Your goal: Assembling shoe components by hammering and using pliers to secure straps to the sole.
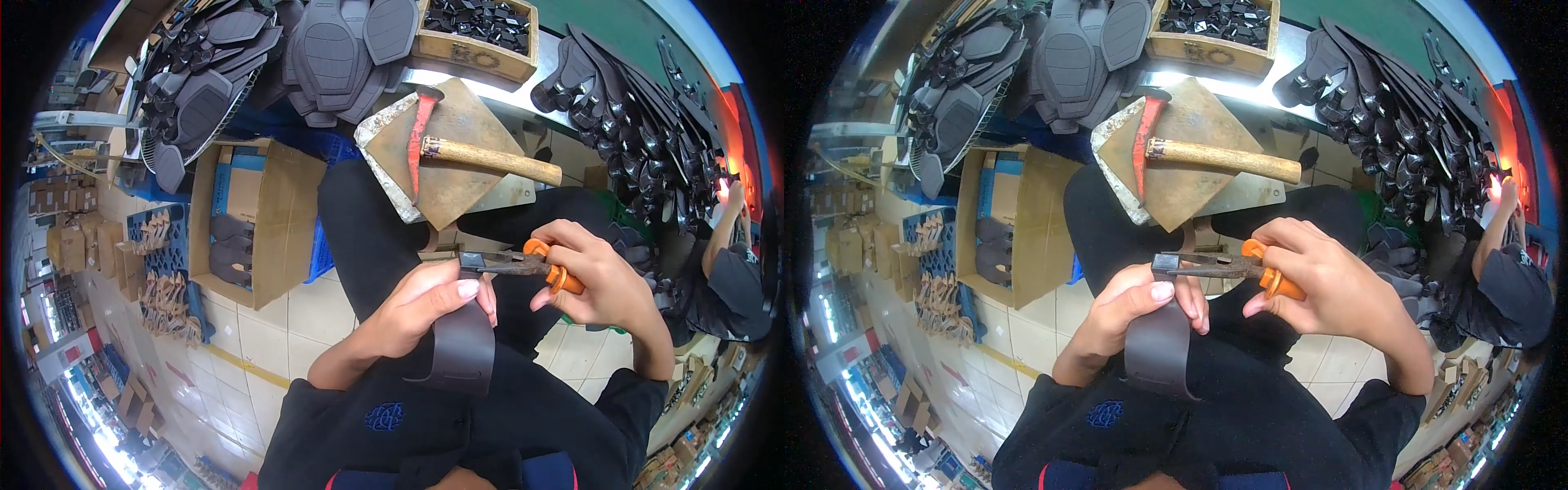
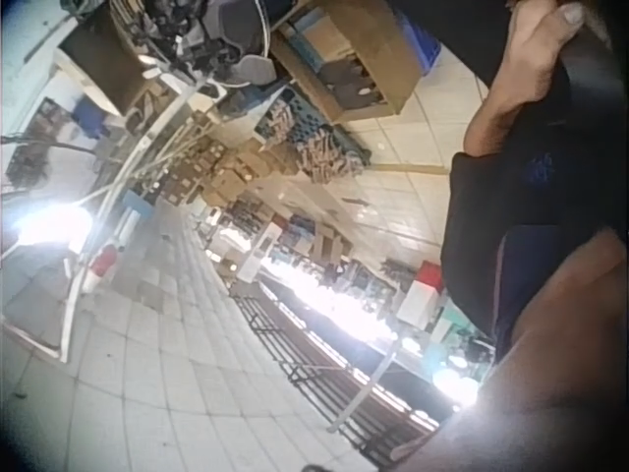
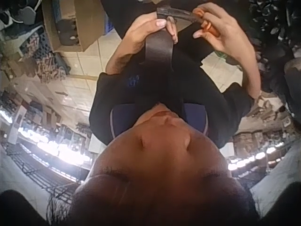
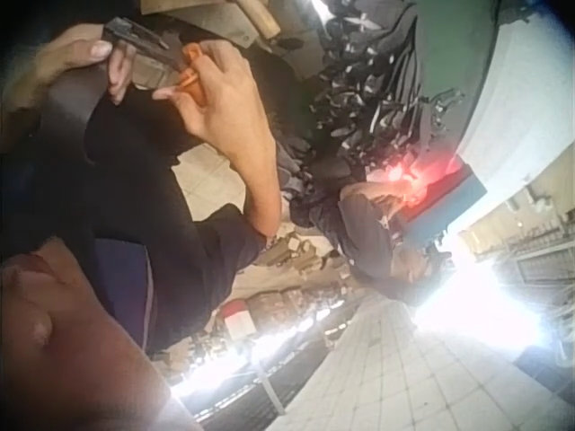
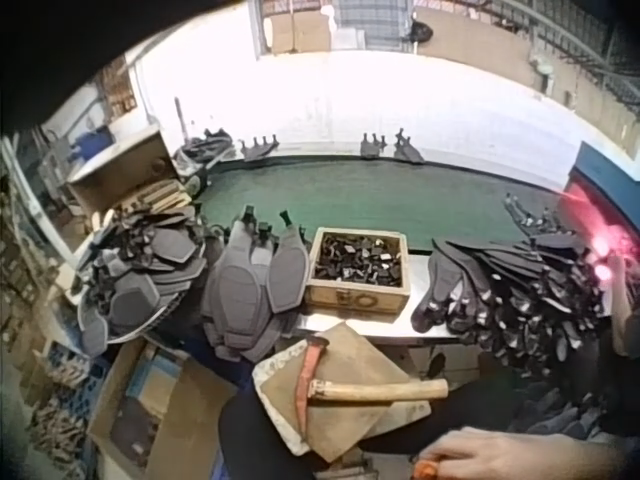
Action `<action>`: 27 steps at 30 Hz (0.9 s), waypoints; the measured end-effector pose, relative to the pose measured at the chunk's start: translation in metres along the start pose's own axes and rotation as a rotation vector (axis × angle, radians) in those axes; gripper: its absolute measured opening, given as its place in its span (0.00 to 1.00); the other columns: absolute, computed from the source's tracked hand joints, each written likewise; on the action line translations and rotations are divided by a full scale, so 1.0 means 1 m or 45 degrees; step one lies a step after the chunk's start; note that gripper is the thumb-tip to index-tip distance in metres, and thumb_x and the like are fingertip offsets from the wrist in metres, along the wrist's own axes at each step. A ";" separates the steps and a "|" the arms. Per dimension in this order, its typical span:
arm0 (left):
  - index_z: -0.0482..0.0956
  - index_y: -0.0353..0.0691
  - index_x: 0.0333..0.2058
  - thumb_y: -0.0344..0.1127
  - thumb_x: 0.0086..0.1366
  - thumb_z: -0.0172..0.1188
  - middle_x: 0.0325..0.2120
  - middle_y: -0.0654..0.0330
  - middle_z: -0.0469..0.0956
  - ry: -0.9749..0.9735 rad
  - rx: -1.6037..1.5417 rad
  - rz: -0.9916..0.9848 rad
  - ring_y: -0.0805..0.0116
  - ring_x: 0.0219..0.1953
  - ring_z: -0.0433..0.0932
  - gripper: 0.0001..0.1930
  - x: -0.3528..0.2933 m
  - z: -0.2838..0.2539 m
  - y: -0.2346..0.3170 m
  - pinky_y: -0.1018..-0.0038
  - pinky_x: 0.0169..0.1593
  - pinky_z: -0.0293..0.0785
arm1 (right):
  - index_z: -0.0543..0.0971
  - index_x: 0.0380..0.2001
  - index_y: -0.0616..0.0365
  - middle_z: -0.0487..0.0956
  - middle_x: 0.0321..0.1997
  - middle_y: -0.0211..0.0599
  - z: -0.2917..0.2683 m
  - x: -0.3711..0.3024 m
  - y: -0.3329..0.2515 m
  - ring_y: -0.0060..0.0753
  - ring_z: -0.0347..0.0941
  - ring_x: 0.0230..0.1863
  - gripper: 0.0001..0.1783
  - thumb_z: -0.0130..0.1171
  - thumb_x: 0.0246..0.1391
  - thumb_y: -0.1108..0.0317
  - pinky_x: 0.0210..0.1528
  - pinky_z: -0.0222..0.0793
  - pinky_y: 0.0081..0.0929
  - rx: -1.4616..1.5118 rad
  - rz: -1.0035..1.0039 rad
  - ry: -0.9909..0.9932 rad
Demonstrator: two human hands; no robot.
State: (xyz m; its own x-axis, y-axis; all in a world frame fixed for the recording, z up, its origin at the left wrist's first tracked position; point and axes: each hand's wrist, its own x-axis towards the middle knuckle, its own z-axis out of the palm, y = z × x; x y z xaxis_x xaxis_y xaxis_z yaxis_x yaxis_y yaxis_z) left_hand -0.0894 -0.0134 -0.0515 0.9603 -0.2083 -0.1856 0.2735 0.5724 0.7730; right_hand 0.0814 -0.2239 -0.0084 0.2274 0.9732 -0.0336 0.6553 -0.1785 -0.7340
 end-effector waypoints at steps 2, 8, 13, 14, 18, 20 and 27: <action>0.75 0.30 0.39 0.44 0.75 0.47 0.36 0.52 0.79 -0.029 -0.063 -0.002 0.66 0.41 0.78 0.20 0.000 -0.001 -0.001 0.72 0.49 0.72 | 0.76 0.33 0.67 0.75 0.46 0.51 -0.003 0.000 -0.004 0.53 0.73 0.44 0.25 0.75 0.42 0.58 0.46 0.71 0.39 0.018 0.038 -0.022; 0.75 0.30 0.38 0.44 0.75 0.47 0.37 0.52 0.78 -0.047 -0.111 0.009 0.66 0.41 0.79 0.19 0.002 -0.002 -0.002 0.71 0.48 0.73 | 0.77 0.35 0.66 0.75 0.47 0.51 0.000 0.000 -0.003 0.54 0.74 0.47 0.24 0.76 0.42 0.61 0.49 0.71 0.40 0.074 0.057 -0.029; 0.75 0.31 0.37 0.43 0.74 0.47 0.36 0.52 0.78 -0.067 -0.188 0.003 0.65 0.40 0.79 0.18 0.002 -0.002 -0.007 0.70 0.47 0.74 | 0.78 0.36 0.66 0.76 0.46 0.51 0.003 -0.003 -0.003 0.54 0.74 0.46 0.23 0.76 0.42 0.61 0.48 0.71 0.39 0.104 0.077 -0.035; 0.75 0.31 0.36 0.43 0.74 0.47 0.36 0.53 0.77 -0.072 -0.194 0.016 0.64 0.40 0.79 0.18 0.002 -0.002 -0.008 0.69 0.47 0.74 | 0.78 0.36 0.67 0.76 0.46 0.51 0.004 -0.003 -0.002 0.54 0.74 0.46 0.23 0.76 0.42 0.62 0.48 0.71 0.39 0.121 0.082 -0.031; 0.75 0.32 0.36 0.43 0.74 0.46 0.35 0.53 0.77 -0.075 -0.239 0.010 0.63 0.40 0.79 0.18 0.002 -0.001 -0.009 0.69 0.47 0.74 | 0.78 0.37 0.67 0.76 0.46 0.51 0.004 -0.004 -0.002 0.54 0.74 0.46 0.23 0.76 0.42 0.63 0.49 0.71 0.39 0.147 0.100 -0.040; 0.75 0.32 0.36 0.43 0.74 0.46 0.35 0.52 0.77 -0.086 -0.245 0.020 0.63 0.40 0.79 0.18 0.003 -0.002 -0.008 0.69 0.47 0.74 | 0.78 0.37 0.67 0.76 0.46 0.52 0.006 -0.004 -0.002 0.54 0.74 0.46 0.23 0.75 0.43 0.63 0.49 0.71 0.39 0.155 0.092 -0.031; 0.76 0.32 0.35 0.44 0.74 0.45 0.35 0.52 0.78 -0.023 -0.180 0.039 0.64 0.40 0.79 0.19 0.006 0.004 -0.006 0.69 0.46 0.74 | 0.77 0.33 0.67 0.76 0.46 0.51 0.012 -0.004 0.002 0.52 0.75 0.45 0.21 0.75 0.43 0.63 0.47 0.72 0.37 0.230 0.134 0.028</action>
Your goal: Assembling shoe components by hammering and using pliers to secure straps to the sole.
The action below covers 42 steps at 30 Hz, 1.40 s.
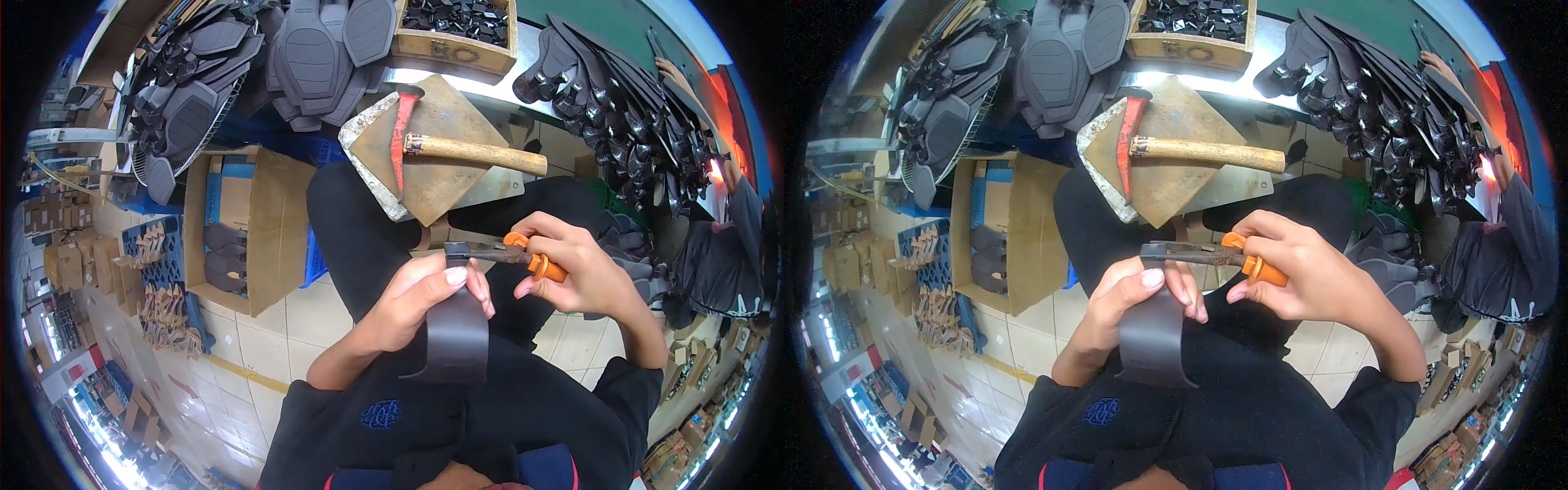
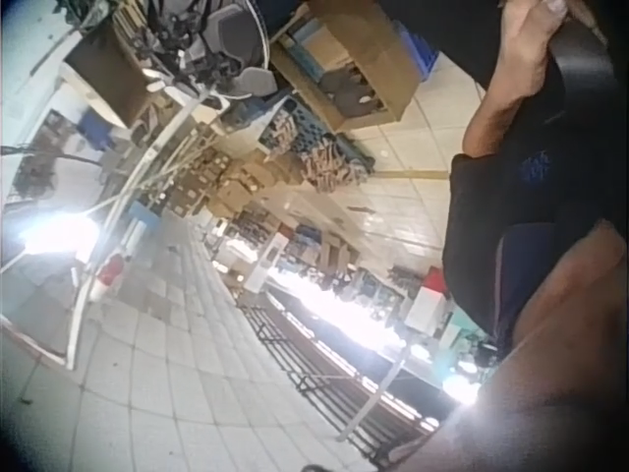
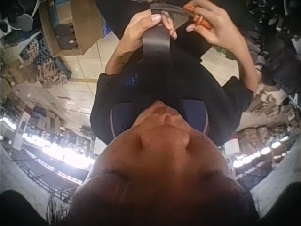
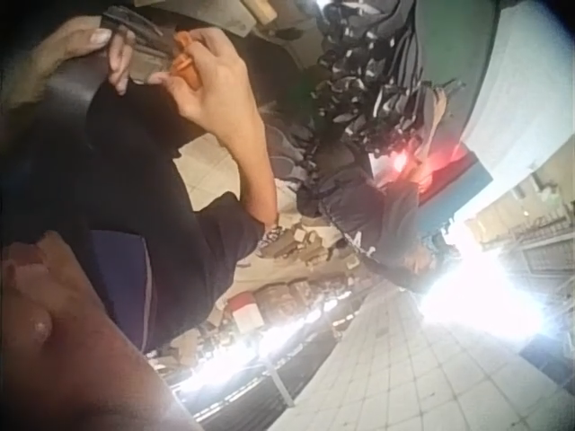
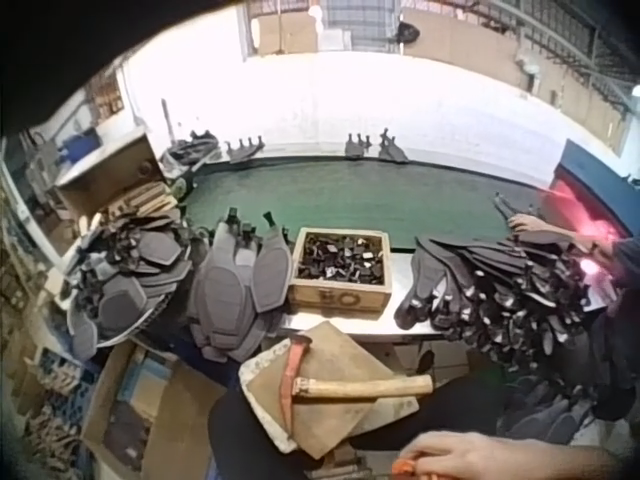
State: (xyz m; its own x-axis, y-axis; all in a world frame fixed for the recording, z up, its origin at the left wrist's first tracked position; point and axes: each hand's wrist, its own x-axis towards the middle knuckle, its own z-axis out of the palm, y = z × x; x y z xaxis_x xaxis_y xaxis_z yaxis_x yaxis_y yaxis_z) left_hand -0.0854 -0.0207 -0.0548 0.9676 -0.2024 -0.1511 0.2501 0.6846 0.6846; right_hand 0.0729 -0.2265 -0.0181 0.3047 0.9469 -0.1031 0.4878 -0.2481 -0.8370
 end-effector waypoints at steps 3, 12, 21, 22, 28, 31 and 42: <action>0.76 0.32 0.37 0.44 0.74 0.45 0.35 0.52 0.78 0.008 -0.035 -0.003 0.65 0.41 0.79 0.19 0.005 0.004 0.004 0.70 0.47 0.73 | 0.75 0.29 0.67 0.76 0.46 0.50 -0.009 0.006 0.007 0.49 0.76 0.43 0.21 0.73 0.46 0.61 0.46 0.71 0.34 0.058 -0.062 -0.016; 0.76 0.29 0.34 0.40 0.71 0.46 0.32 0.49 0.76 0.173 0.096 -0.012 0.57 0.39 0.79 0.18 0.004 0.013 0.008 0.61 0.48 0.77 | 0.80 0.41 0.67 0.76 0.44 0.45 -0.080 0.089 0.052 0.34 0.76 0.43 0.15 0.58 0.57 0.65 0.46 0.69 0.27 -0.358 -0.004 0.618; 0.78 0.31 0.36 0.47 0.73 0.48 0.34 0.51 0.79 0.110 -0.005 0.036 0.62 0.37 0.81 0.21 0.000 0.008 0.012 0.69 0.46 0.77 | 0.80 0.33 0.68 0.80 0.37 0.53 -0.101 0.186 0.110 0.49 0.77 0.36 0.13 0.61 0.55 0.66 0.40 0.71 0.38 -0.879 0.011 0.770; 0.78 0.31 0.36 0.47 0.73 0.48 0.34 0.51 0.79 0.115 0.007 0.050 0.62 0.37 0.81 0.21 0.000 0.007 0.012 0.69 0.46 0.77 | 0.80 0.36 0.66 0.80 0.38 0.51 -0.088 0.174 0.105 0.49 0.78 0.38 0.11 0.61 0.56 0.67 0.41 0.72 0.37 -0.995 -0.204 0.885; 0.78 0.32 0.37 0.48 0.74 0.48 0.34 0.53 0.80 0.131 0.036 0.015 0.65 0.37 0.81 0.22 0.004 -0.010 0.010 0.71 0.45 0.76 | 0.80 0.43 0.64 0.81 0.41 0.43 0.019 0.094 0.004 0.36 0.78 0.39 0.12 0.60 0.61 0.67 0.46 0.72 0.31 -0.128 -0.310 0.572; 0.78 0.31 0.38 0.47 0.72 0.49 0.33 0.53 0.80 0.214 0.169 -0.012 0.65 0.36 0.81 0.21 0.014 -0.022 0.004 0.70 0.45 0.77 | 0.79 0.50 0.64 0.81 0.43 0.43 0.040 0.059 0.009 0.34 0.78 0.43 0.19 0.58 0.64 0.60 0.47 0.73 0.29 0.463 -0.028 0.193; 0.66 0.39 0.60 0.54 0.72 0.51 0.46 0.54 0.78 -0.163 -0.427 -0.165 0.58 0.47 0.81 0.28 0.023 -0.011 -0.014 0.64 0.46 0.82 | 0.80 0.43 0.66 0.82 0.43 0.41 0.060 0.031 0.029 0.29 0.78 0.42 0.18 0.53 0.69 0.59 0.47 0.73 0.26 0.915 -0.162 0.654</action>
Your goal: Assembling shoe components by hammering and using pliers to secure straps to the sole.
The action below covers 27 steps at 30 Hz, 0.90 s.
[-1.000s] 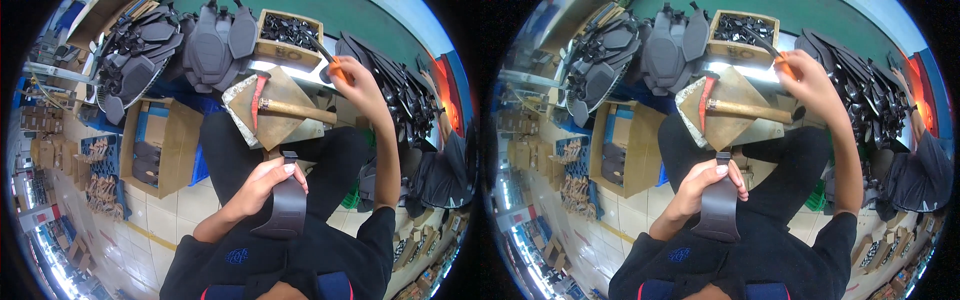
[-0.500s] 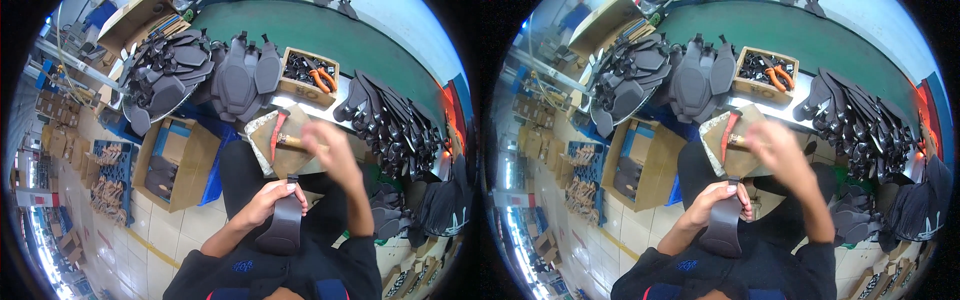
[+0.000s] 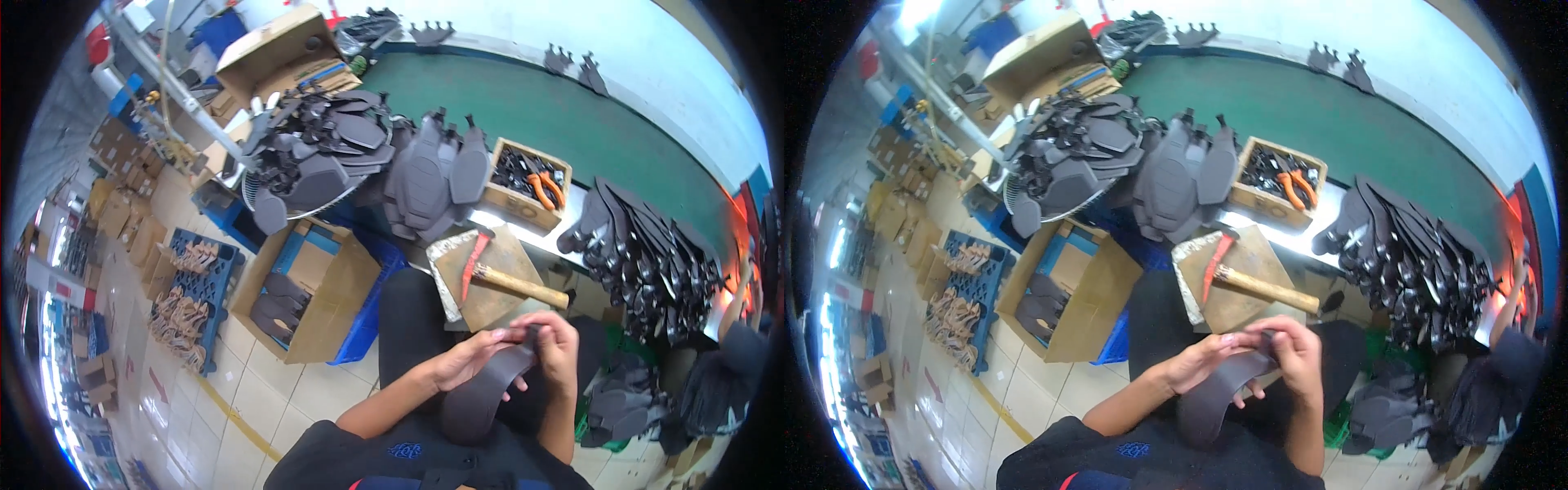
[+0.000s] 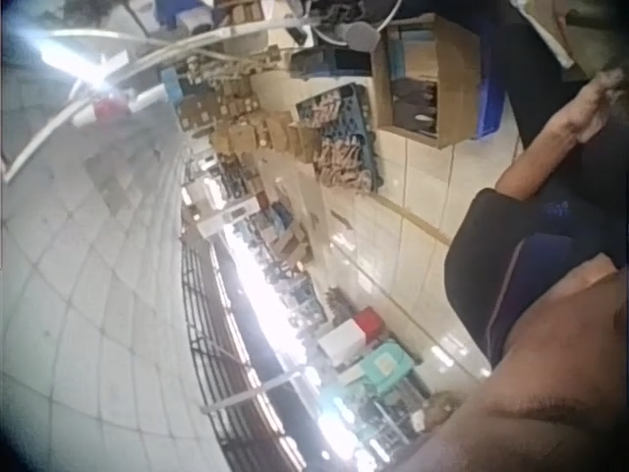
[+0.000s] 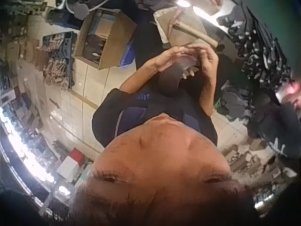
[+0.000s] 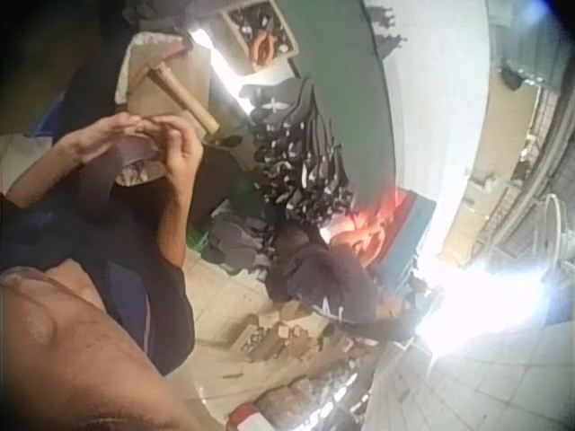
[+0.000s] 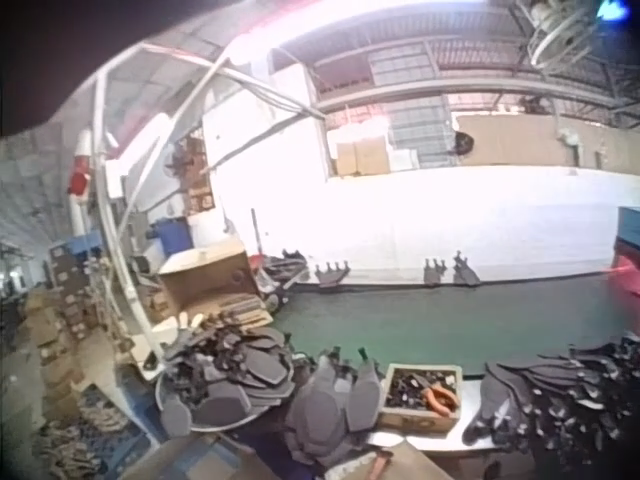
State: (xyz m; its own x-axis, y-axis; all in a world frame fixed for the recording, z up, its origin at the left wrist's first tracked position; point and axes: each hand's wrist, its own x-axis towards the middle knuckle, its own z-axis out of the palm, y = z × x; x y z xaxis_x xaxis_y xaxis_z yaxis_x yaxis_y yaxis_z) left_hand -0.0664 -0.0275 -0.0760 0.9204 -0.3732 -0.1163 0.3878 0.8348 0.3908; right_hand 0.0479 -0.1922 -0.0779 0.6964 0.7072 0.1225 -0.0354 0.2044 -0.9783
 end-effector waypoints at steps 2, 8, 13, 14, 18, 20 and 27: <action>0.69 0.39 0.58 0.52 0.70 0.56 0.45 0.58 0.78 0.100 0.277 -0.094 0.65 0.48 0.80 0.26 -0.014 -0.016 -0.007 0.72 0.51 0.78 | 0.79 0.44 0.67 0.83 0.41 0.39 -0.016 -0.005 0.000 0.29 0.77 0.43 0.19 0.53 0.69 0.59 0.49 0.72 0.26 -0.133 -0.026 0.201; 0.81 0.37 0.50 0.32 0.63 0.68 0.42 0.65 0.80 0.571 1.065 0.367 0.77 0.44 0.77 0.16 -0.053 -0.016 0.063 0.77 0.50 0.74 | 0.79 0.45 0.68 0.82 0.40 0.40 -0.048 -0.019 -0.002 0.29 0.78 0.43 0.19 0.50 0.70 0.60 0.51 0.71 0.27 -0.241 -0.113 0.584; 0.79 0.34 0.51 0.32 0.60 0.71 0.37 0.67 0.79 0.886 1.202 1.188 0.78 0.40 0.75 0.21 -0.036 -0.031 0.244 0.81 0.49 0.71 | 0.80 0.39 0.64 0.81 0.34 0.36 -0.065 -0.034 0.003 0.27 0.78 0.37 0.15 0.51 0.70 0.62 0.45 0.73 0.26 0.065 -0.135 0.734; 0.77 0.32 0.52 0.32 0.60 0.70 0.37 0.66 0.79 0.879 1.238 1.251 0.78 0.39 0.75 0.22 -0.022 -0.043 0.282 0.80 0.49 0.72 | 0.80 0.39 0.64 0.81 0.34 0.36 -0.067 -0.037 0.006 0.27 0.78 0.37 0.15 0.51 0.70 0.62 0.45 0.73 0.26 0.061 -0.145 0.791; 0.73 0.27 0.56 0.38 0.63 0.66 0.55 0.44 0.76 1.801 2.016 1.499 0.57 0.56 0.76 0.27 -0.024 -0.119 0.395 0.65 0.62 0.68 | 0.79 0.39 0.65 0.82 0.35 0.38 -0.066 -0.042 0.016 0.28 0.79 0.35 0.14 0.51 0.69 0.64 0.42 0.75 0.27 -0.063 -0.096 0.743; 0.72 0.28 0.57 0.41 0.65 0.64 0.55 0.43 0.75 1.715 2.131 1.465 0.54 0.57 0.75 0.27 -0.049 -0.141 0.408 0.64 0.62 0.69 | 0.79 0.40 0.65 0.82 0.35 0.37 -0.061 -0.040 0.013 0.26 0.79 0.34 0.14 0.51 0.69 0.64 0.41 0.75 0.25 -0.081 -0.059 0.699; 0.73 0.32 0.55 0.29 0.70 0.56 0.51 0.52 0.76 1.100 2.313 1.249 0.63 0.53 0.76 0.17 0.022 -0.032 0.242 0.69 0.56 0.73 | 0.78 0.44 0.65 0.81 0.40 0.46 -0.157 -0.030 -0.043 0.40 0.78 0.36 0.12 0.58 0.61 0.69 0.38 0.73 0.32 -1.152 -0.503 1.340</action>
State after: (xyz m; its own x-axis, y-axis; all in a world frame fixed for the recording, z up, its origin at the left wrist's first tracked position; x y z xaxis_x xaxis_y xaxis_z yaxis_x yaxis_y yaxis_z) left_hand 0.0497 0.1795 -0.0130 0.7291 0.4335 0.5295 -0.0408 -0.7448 0.6660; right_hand 0.1407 -0.3288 -0.0655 0.7624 -0.1924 0.6178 0.4612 -0.5083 -0.7273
